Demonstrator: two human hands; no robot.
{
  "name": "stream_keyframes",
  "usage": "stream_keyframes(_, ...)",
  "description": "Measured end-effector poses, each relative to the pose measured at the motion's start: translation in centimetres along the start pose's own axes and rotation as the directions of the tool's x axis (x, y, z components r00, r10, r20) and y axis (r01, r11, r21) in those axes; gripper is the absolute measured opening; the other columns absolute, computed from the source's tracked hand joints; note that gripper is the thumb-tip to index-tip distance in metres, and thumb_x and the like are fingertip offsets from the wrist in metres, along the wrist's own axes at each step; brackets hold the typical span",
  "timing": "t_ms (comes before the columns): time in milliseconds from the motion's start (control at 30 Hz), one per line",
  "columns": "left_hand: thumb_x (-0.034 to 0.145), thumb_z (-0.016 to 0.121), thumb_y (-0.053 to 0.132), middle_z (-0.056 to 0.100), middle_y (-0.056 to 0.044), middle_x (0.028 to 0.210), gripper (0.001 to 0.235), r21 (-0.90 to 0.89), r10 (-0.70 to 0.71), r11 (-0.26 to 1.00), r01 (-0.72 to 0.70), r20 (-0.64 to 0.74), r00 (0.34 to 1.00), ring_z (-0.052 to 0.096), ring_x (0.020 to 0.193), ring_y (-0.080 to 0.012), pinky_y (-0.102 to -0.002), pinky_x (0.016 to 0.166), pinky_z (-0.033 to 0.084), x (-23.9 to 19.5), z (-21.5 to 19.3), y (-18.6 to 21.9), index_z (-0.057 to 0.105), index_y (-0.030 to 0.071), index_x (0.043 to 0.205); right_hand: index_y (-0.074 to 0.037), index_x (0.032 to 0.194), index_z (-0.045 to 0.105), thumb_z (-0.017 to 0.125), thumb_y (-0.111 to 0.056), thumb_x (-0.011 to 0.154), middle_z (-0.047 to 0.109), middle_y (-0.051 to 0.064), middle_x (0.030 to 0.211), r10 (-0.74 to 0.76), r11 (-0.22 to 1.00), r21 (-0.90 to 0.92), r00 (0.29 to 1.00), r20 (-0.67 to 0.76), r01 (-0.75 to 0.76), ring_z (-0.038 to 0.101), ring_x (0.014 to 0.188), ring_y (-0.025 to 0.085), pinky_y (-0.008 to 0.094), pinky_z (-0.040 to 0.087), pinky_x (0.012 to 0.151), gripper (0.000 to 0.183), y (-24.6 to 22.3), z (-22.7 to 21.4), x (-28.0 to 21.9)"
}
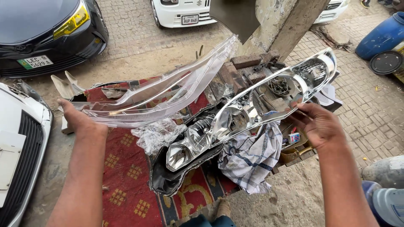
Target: The person holds a car headlight assembly and uses a screwdriver to remove screws from the back of the unit. They then use their fingers to remove a small black plastic component from the assembly.
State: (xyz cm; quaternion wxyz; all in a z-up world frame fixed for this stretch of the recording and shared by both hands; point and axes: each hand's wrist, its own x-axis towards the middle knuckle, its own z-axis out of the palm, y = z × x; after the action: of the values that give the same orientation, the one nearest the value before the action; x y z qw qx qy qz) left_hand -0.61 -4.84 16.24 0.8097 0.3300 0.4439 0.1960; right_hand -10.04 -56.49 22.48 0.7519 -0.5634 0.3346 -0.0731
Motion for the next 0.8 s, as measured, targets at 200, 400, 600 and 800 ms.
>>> stream_keyframes(200, 0.078, 0.057, 0.064, 0.061, -0.005, 0.133, 0.073, 0.143, 0.118, 0.984, -0.11, -0.047, 0.992, 0.061, 0.127, -0.0166, -0.034, 0.107, 0.057, -1.4, -0.1, -1.3, 0.061, 0.011, 0.128, -0.004, 0.112, 0.067, 0.079, -0.009, 0.082, 0.077, 0.011, 0.109, -0.209, 0.96, -0.212, 0.972, -0.105, 0.183, 0.079, 0.094, 0.02, 0.036, 0.071, 0.079, 0.033, -4.7, -0.8, -1.4)
stream_keyframes(400, 0.091, 0.056, 0.061, 0.069, -0.001, 0.081, 0.046, 0.175, 0.096, 0.978, -0.114, 0.105, 0.99, 0.072, 0.071, -0.0147, -0.032, 0.067, 0.064, -4.0, -0.2, -2.4, 0.061, 0.016, 0.087, 0.002, 0.114, 0.065, 0.082, -0.008, 0.078, 0.069, 0.008, 0.108, -0.278, 0.86, -0.447, 0.961, -0.008, 0.245, 0.072, 0.095, 0.027, 0.04, 0.068, 0.078, 0.04, -6.6, -0.6, -2.8)
stream_keyframes(600, 0.076, 0.056, 0.071, 0.055, -0.013, 0.145, 0.062, 0.304, 0.08, 0.946, -0.111, 0.111, 0.991, 0.051, 0.136, -0.0234, -0.045, 0.106, 0.054, -5.6, 0.2, -2.8, 0.066, 0.014, 0.098, 0.004, 0.108, 0.07, 0.09, -0.009, 0.08, 0.072, 0.016, 0.098, -0.499, 0.457, -0.794, 0.855, 0.144, 0.4, 0.068, 0.084, 0.024, 0.034, 0.058, 0.075, 0.037, -6.1, -1.2, -2.7)
stream_keyframes(800, 0.092, 0.06, 0.06, 0.069, -0.009, 0.073, 0.051, 0.228, 0.063, 0.967, -0.117, 0.232, 0.971, 0.069, 0.061, -0.0218, -0.037, 0.055, 0.061, -6.9, -0.1, -4.3, 0.063, 0.009, 0.083, 0.0, 0.115, 0.067, 0.084, -0.019, 0.078, 0.065, 0.022, 0.129, -0.441, 0.182, -0.849, 0.813, 0.38, 0.495, 0.055, 0.123, 0.04, 0.061, 0.041, 0.103, 0.045, -7.4, 0.1, -4.9)
